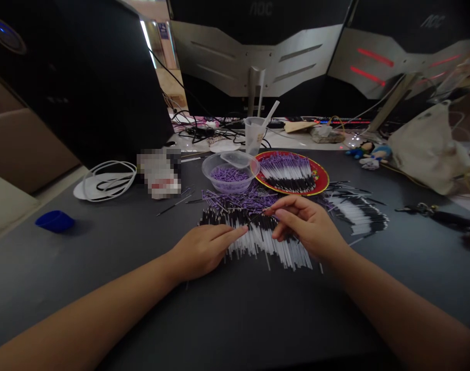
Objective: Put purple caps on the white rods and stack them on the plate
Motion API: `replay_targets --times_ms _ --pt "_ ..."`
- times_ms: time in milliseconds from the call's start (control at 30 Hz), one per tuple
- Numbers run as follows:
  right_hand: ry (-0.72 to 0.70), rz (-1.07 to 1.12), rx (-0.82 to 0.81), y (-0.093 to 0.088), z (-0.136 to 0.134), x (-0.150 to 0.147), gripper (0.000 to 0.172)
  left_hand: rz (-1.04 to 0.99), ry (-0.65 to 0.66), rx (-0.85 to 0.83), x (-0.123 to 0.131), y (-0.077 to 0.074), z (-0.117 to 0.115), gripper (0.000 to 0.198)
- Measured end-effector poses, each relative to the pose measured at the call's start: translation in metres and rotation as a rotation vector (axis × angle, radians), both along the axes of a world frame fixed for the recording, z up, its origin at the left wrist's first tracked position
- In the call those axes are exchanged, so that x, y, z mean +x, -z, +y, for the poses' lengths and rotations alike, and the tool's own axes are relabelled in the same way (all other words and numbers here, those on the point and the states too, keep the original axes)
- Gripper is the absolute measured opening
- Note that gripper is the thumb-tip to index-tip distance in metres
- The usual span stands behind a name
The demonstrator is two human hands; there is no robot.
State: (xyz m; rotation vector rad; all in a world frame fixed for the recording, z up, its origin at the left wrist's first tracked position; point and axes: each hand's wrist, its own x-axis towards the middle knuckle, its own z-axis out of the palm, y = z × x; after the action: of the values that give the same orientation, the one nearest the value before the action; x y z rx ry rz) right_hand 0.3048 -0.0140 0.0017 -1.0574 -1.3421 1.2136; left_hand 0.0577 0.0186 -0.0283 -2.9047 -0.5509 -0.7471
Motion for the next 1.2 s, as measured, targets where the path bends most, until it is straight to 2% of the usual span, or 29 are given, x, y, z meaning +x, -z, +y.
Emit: replay_targets --times_ms 233,500,633,700,800,933,1033,1100,1200 --pt "-0.019 0.026 0.000 0.000 -0.001 0.001 0.016 0.053 -0.011 0.092 0.000 0.002 0.001 0.049" --pt "-0.068 -0.037 -0.022 -0.003 -0.002 -0.003 0.012 0.061 -0.016 0.077 0.000 0.002 0.000 0.049" --pt "-0.181 -0.173 -0.069 0.000 -0.004 -0.006 0.016 0.053 -0.005 0.076 0.002 0.001 -0.001 0.050" --pt "-0.223 -0.226 -0.073 0.002 -0.004 -0.007 0.023 0.053 -0.002 0.080 0.004 0.001 -0.001 0.049" --pt "-0.160 -0.295 0.003 0.003 -0.005 -0.004 0.036 0.061 -0.040 0.084 0.004 0.003 0.000 0.047" --pt "-0.066 -0.576 0.251 0.000 -0.005 0.000 0.014 0.084 -0.078 0.097 0.003 0.004 0.001 0.042" --pt "-0.044 -0.762 0.401 -0.003 -0.005 0.001 0.012 0.050 -0.058 0.063 0.003 0.003 0.002 0.035" --pt "-0.025 -0.803 0.418 -0.005 -0.005 0.002 0.013 -0.032 -0.082 0.013 0.003 0.001 0.004 0.029" --pt "0.034 -0.827 0.405 -0.006 -0.003 0.005 0.014 -0.200 -0.191 -0.082 0.004 -0.001 0.007 0.021"
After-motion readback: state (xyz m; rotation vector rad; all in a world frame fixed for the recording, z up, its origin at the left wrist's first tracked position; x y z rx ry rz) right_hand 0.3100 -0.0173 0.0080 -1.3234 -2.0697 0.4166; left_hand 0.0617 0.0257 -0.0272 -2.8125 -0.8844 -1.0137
